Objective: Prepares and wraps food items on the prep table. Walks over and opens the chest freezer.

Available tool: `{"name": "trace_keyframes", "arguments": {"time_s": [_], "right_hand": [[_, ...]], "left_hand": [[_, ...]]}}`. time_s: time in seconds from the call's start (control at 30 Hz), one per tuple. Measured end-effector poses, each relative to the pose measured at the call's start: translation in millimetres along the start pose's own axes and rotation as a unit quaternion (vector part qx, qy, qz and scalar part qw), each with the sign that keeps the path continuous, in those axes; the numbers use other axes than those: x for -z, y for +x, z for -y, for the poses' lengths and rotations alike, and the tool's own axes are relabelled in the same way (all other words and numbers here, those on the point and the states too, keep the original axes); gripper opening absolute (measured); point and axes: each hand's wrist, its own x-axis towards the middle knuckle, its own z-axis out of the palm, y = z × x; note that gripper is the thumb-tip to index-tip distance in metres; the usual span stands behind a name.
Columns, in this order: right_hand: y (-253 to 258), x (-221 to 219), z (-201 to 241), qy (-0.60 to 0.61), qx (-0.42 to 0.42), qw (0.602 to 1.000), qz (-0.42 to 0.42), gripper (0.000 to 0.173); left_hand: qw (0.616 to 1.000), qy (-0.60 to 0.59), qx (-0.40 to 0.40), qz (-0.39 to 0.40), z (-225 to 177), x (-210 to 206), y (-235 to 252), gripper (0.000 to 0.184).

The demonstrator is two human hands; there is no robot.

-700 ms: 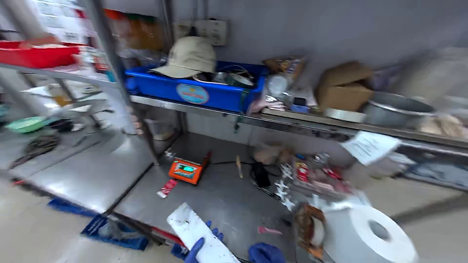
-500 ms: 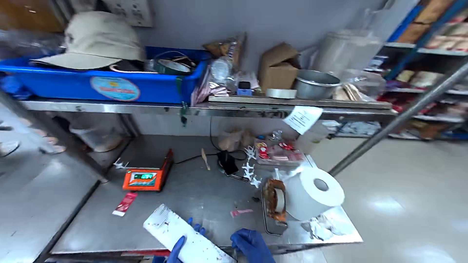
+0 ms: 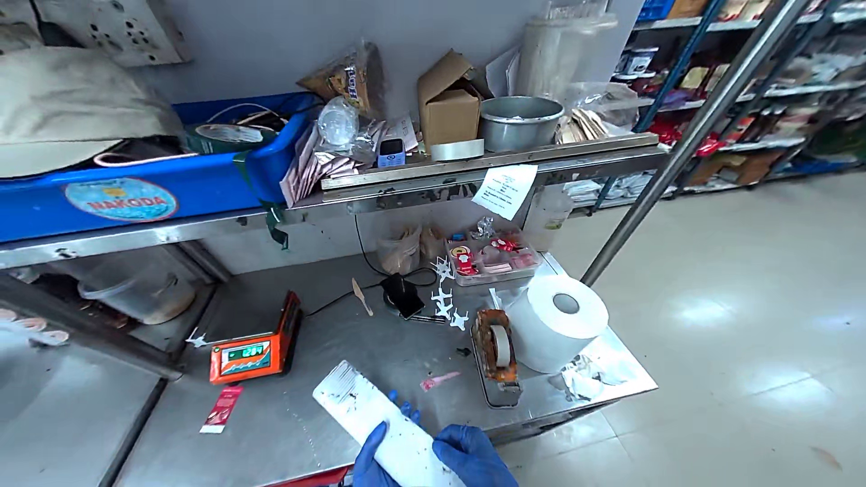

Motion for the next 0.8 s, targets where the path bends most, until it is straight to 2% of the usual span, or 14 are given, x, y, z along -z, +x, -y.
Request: {"name": "trace_keyframes", "arguments": {"time_s": [0.27, 0.37, 0.43, 0.5, 0.63, 0.7, 0.8], "right_hand": [[-3, 5, 4, 0.005, -0.012, 1.0, -0.01, 0.017], [-5, 7, 1, 0.028, 0.022, 0.999, -0.036, 0.016], [-9, 13, -2, 0.064, 0.055, 0.992, -0.093, 0.019], [-16, 28, -2, 0.087, 0.081, 0.975, -0.185, 0.021], [-28, 72, -10, 0.067, 0.112, 0.928, -0.348, 0.024], [-30, 94, -18, 0.046, 0.082, 0.912, -0.399, 0.026], [-24, 114, -21, 0.098, -0.029, 0.911, -0.399, 0.04]], "left_hand": [[1.0, -0.017, 0.006, -0.003, 7, -1, 3, 0.059], [1.0, -0.009, 0.003, -0.004, 9, -2, 3, 0.059], [1.0, -0.007, 0.003, -0.007, 8, -4, 3, 0.061], [1.0, -0.011, -0.002, -0.018, 6, -3, 5, 0.062], [0.999, 0.002, -0.029, -0.045, -2, -5, 4, 0.05], [0.998, -0.001, -0.037, -0.042, -5, -7, 7, 0.048], [0.997, 0.019, -0.048, -0.052, -8, -10, 14, 0.044]]}}
